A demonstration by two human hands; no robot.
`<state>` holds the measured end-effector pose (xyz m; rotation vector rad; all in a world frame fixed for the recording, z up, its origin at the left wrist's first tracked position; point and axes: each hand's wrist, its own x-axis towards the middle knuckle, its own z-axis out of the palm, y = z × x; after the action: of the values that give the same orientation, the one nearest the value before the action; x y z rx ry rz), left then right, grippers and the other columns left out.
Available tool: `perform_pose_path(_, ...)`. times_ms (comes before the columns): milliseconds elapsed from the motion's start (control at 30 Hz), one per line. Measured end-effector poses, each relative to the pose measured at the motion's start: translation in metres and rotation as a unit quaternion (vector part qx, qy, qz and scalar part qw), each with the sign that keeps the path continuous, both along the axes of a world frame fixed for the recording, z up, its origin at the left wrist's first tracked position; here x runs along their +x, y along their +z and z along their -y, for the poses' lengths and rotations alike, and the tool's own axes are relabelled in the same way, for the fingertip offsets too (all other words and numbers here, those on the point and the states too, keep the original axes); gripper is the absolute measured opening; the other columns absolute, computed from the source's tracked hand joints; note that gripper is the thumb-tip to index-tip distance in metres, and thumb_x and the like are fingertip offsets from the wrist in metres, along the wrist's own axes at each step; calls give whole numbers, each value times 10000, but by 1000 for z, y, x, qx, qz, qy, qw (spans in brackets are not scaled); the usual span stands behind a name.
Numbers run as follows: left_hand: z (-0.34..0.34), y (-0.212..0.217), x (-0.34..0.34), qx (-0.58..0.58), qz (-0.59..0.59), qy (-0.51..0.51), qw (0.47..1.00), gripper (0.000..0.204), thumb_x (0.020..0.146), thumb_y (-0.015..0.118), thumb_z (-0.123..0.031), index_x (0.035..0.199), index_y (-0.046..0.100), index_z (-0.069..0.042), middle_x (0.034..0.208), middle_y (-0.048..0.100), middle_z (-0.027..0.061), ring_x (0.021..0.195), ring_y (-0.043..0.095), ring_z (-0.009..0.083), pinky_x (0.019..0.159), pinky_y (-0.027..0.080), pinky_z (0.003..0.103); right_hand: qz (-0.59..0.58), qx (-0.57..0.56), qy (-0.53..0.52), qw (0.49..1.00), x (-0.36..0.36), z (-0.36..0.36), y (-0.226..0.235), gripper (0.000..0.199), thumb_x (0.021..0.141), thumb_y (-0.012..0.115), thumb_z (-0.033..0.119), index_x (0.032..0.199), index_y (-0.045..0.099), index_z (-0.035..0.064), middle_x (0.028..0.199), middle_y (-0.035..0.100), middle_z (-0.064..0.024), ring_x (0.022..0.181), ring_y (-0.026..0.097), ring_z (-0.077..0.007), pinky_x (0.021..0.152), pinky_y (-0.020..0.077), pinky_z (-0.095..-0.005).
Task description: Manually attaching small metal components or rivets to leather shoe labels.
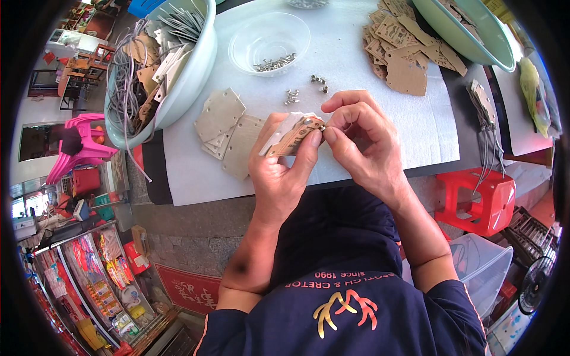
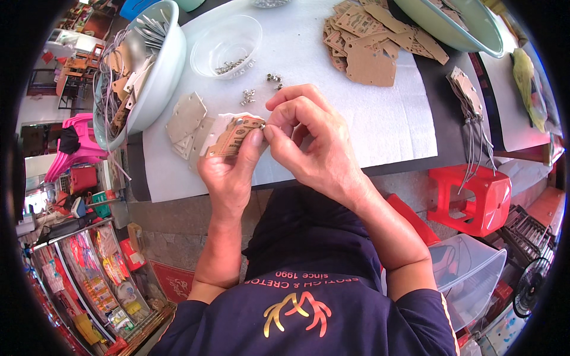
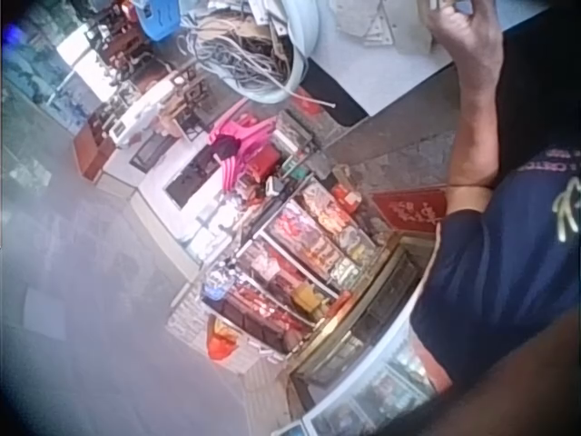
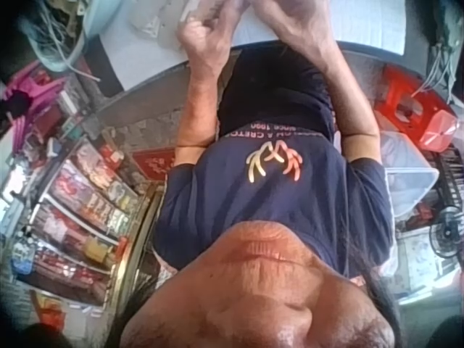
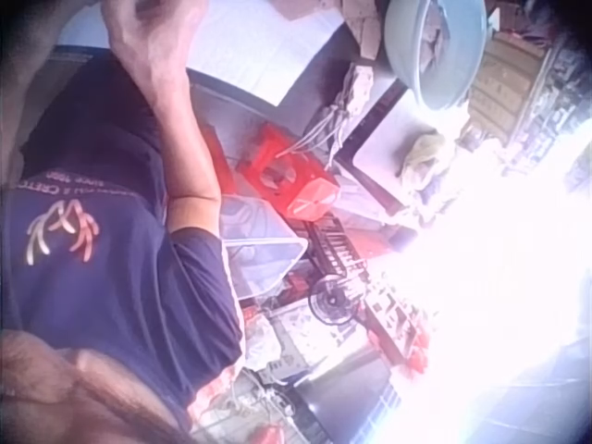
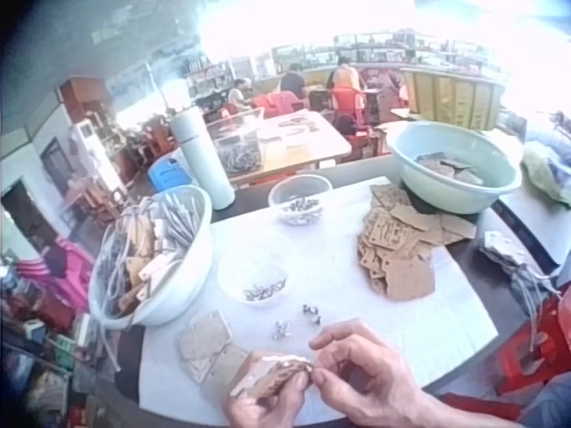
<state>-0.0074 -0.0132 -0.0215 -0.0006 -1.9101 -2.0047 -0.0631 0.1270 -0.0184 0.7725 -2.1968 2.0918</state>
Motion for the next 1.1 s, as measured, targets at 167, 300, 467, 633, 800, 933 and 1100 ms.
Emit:
perform_pose_path(167,1,-2,0,-9,-10,0,1000,156,889,627,36,1044,638,36,989,586,45,838,591,83,693,482,216,12,-4,2,1000,-1,0,0,76,806,655,35,839,593,4,1032,603,-89,680,571,-74,572,469,-214)
perform_pose_path(300,2,-3,-1,-23,-9,-3,1000,161,873,635,49,1033,644,26,985,587,49,821,591,82,667,482,216,9,-7,-2,1000,-1,0,-1,83,800,658,33,836,590,2,1029,603,-84,670,564,-67,563,464,-207)
perform_pose_path(467,3,-4,-2,-50,-25,3,998,163,861,644,58,1021,645,22,980,588,55,800,592,92,656,482,222,20,-25,-9,999,0,4,-1,77,792,661,28,831,597,15,999,609,-70,661,554,-62,546,456,-207)
perform_pose_path(633,2,-2,-2,-44,-27,2,999,155,860,646,56,1011,646,23,979,588,58,796,587,99,659,481,233,41,-51,-27,998,1,4,-5,99,784,676,34,874,634,31,882,625,-42,626,536,-56,530,443,-210)
perform_pose_path(800,2,-2,1,-12,-11,0,1000,145,886,620,31,1030,636,26,963,575,53,774,553,81,650,448,221,31,24,-6,999,0,1,-1,150,796,691,46,945,685,30,751,621,-22,572,519,-54,531,432,-207)
perform_pose_path(933,2,-5,-1,-16,-20,-4,1000,140,900,604,17,1037,629,27,955,569,50,762,539,73,636,436,217,28,8,-15,999,1,2,-4,132,803,689,44,934,691,31,754,623,-20,577,522,-51,534,435,-208)
perform_pose_path(1100,2,-7,-2,-43,-27,-7,999,139,912,592,1,1047,613,24,967,566,50,759,549,81,651,455,226,21,9,-17,1000,0,2,-5,114,807,692,43,920,687,29,738,627,-21,578,532,-49,535,440,-210)
